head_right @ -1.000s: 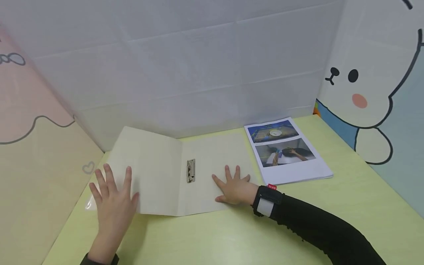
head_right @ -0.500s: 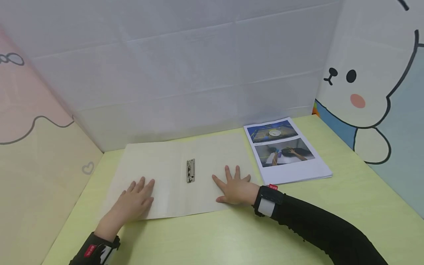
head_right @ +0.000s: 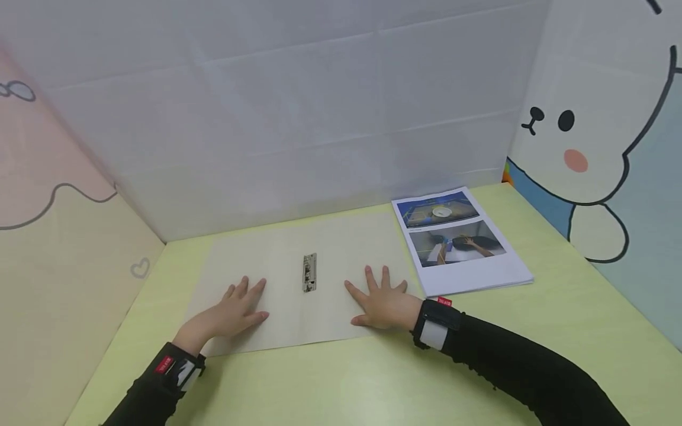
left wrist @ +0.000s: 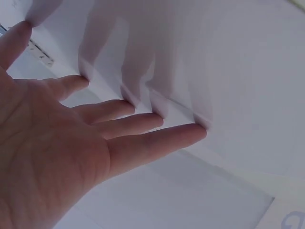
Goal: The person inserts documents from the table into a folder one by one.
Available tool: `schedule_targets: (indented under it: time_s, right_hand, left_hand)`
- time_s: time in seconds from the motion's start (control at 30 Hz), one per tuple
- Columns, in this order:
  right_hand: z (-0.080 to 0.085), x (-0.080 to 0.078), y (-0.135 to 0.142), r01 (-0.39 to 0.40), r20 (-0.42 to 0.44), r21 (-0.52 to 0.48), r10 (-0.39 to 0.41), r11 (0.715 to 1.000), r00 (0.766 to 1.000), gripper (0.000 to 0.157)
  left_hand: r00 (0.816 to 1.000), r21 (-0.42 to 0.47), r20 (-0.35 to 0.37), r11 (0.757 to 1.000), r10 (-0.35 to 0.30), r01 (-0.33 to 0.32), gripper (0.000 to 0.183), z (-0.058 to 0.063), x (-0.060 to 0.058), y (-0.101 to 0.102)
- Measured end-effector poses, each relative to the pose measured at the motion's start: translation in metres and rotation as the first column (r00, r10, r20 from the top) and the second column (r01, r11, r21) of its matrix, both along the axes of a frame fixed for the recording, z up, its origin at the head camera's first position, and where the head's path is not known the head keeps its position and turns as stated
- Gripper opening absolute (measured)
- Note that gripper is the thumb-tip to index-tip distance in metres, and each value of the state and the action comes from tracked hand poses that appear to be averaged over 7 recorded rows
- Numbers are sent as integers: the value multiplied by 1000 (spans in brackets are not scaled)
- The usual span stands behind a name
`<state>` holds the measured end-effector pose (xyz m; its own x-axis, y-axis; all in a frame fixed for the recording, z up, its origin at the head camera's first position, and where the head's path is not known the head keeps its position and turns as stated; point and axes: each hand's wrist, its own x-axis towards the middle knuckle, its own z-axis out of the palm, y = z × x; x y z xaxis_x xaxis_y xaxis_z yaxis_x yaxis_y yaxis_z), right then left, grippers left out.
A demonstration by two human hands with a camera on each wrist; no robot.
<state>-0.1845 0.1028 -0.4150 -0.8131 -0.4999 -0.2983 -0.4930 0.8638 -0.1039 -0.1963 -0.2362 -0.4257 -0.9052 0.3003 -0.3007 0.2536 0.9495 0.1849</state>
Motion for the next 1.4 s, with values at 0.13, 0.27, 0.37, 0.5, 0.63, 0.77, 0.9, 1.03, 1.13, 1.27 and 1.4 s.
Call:
schedule_targets:
  time_s: [0.13,0.27,0.37,0.5,0.63,0.77,0.9,1.03,1.13,1.27,1.4]
  right_hand:
    - [0,2,1,5,3,-7,-5,1000,1000,75]
    - [-2,4,2,4,-9,-9,-4,1000,1000,75]
    - [-4,5,3,0,-17,-8,0,1000,1000,75]
    - [-6,4,5,0,-18,-11,0,1000,1000,76]
    - [-6,4,7,-1,-19,-11,1,1000,1000,76]
    - [-7,5,8,-7,-27,-10,7,1000,1000,76]
    - [-8,5,8,-9,-25,-15,8,1000,1000,76]
    - [-7,5,8,-6,-19,-14,6,1000,1000,76]
    - [-7,6,8,-5,-19,-15,5,1000,1000,76]
    - [-6,9,9,-4,-20,-27,3,1000,1000,76]
    - [-5,11,10,-7,-28,-37,6,999,1000,76]
  left_hand:
    - [1000,-12,22,1000,-16,16,87,-5,-8,8]
    - [1000,-26,31,1000,3,-3,92,-8,-9,20]
    - [1000,-53,17,998,24,-23,94,-10,-8,29]
    - [999,-69,3,997,45,-44,95,-12,-7,36]
    - [999,-75,3,996,50,-50,97,-12,-5,40]
    - [999,-76,1,996,54,-54,98,-10,-3,43]
    - [998,-68,3,996,59,-59,98,-6,0,46]
    - [998,-64,3,996,56,-55,98,-2,4,50]
    - [998,-70,4,996,60,-60,98,-1,6,52]
    - [997,-76,20,995,71,-69,98,1,6,56]
    - [996,-79,39,994,77,-74,100,1,4,60]
